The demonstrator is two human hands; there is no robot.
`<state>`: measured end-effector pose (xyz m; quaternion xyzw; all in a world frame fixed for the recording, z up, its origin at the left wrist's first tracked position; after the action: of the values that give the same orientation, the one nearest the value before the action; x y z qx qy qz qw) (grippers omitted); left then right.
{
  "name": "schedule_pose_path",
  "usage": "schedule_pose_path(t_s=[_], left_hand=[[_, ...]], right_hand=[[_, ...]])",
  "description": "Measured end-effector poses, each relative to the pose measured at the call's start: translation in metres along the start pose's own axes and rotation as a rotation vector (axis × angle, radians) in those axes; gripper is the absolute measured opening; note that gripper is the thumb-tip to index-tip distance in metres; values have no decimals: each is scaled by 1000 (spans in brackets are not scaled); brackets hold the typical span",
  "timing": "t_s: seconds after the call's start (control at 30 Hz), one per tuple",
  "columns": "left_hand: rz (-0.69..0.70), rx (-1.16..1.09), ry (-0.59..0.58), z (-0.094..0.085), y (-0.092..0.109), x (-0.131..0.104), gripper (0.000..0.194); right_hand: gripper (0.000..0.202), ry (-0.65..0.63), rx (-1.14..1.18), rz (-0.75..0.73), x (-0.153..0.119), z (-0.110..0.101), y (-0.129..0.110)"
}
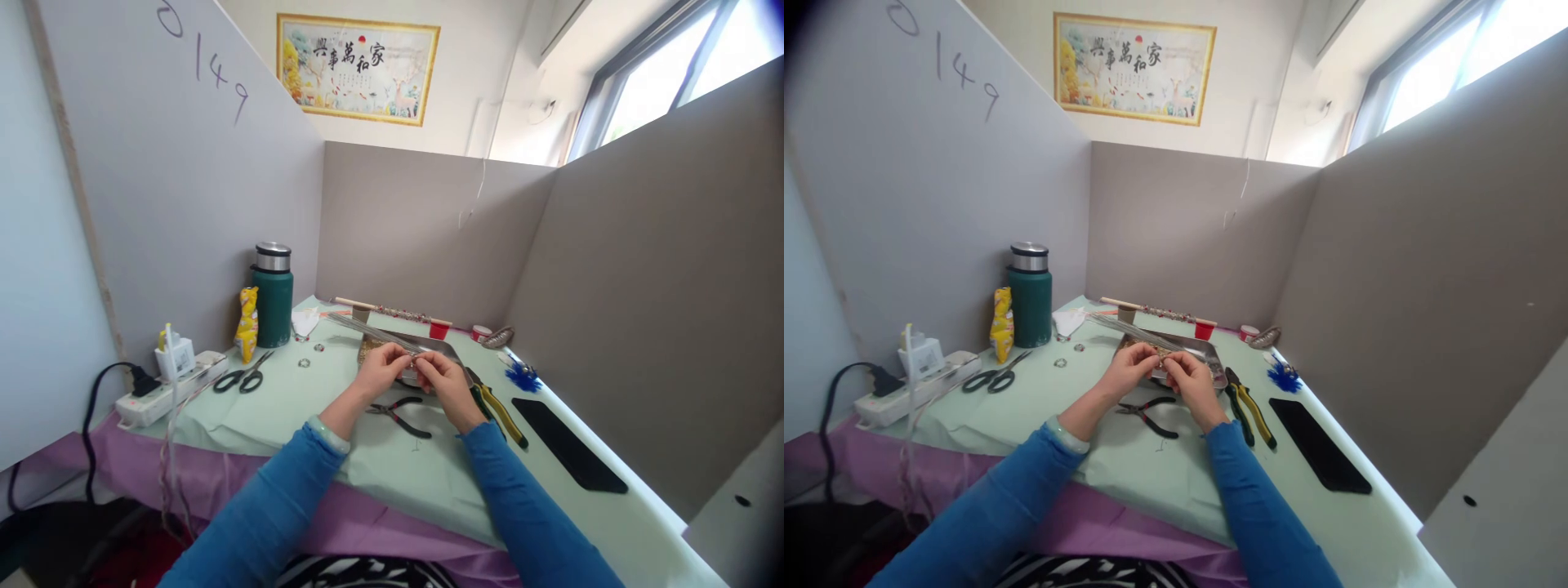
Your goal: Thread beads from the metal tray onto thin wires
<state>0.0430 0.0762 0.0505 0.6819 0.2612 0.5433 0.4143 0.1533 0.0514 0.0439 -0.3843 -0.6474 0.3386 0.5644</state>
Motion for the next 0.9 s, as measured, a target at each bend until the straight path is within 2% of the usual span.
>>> schedule_pose_path(t_s=[0.13,0.2,0.27,0.33,0.37,0.43,0.5,0.6,0.73,0.8,0.83,0.9], left_hand=[[-32,86,11,-9,1,0,19],[-14,180,20,-29,8,1,22],[-6,344,127,-70,15,1,24],[-68,686,249,-118,20,-2,22],[-166,900,241,-138,15,-3,20],[-479,1230,170,-176,-8,-12,14],[-588,1281,157,-196,-19,-18,12],[-631,1285,162,-204,-30,-24,14],[-567,1234,181,-196,-30,-23,11],[-488,1019,214,-183,-26,-20,10],[-443,839,233,-172,-24,-18,10],[-353,539,218,-141,-20,-12,13]], right_hand=[[29,-8,-34,-6,-1,6,3],[29,12,-36,-4,-2,5,5],[27,17,-34,-22,-2,6,6],[26,4,-50,-51,-2,8,5],[25,-7,-65,-63,-3,10,4],[23,-33,-102,-75,-4,15,4],[21,-51,-131,-83,-5,19,5],[19,-68,-160,-106,-8,22,4],[17,-73,-174,-157,-10,26,-2],[18,-64,-171,-175,-9,27,-8],[19,-51,-164,-175,-8,27,-10],[20,-11,-136,-164,-4,26,-14]])
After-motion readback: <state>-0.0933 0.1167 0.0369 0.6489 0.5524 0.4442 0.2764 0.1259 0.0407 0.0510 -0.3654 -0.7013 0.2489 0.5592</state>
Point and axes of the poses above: each hand's wrist, its own x-axis towards the middle knuckle, its own z-axis out of the palm, y = z × x, the point moved 10 cm from there along x, towards the middle knuckle
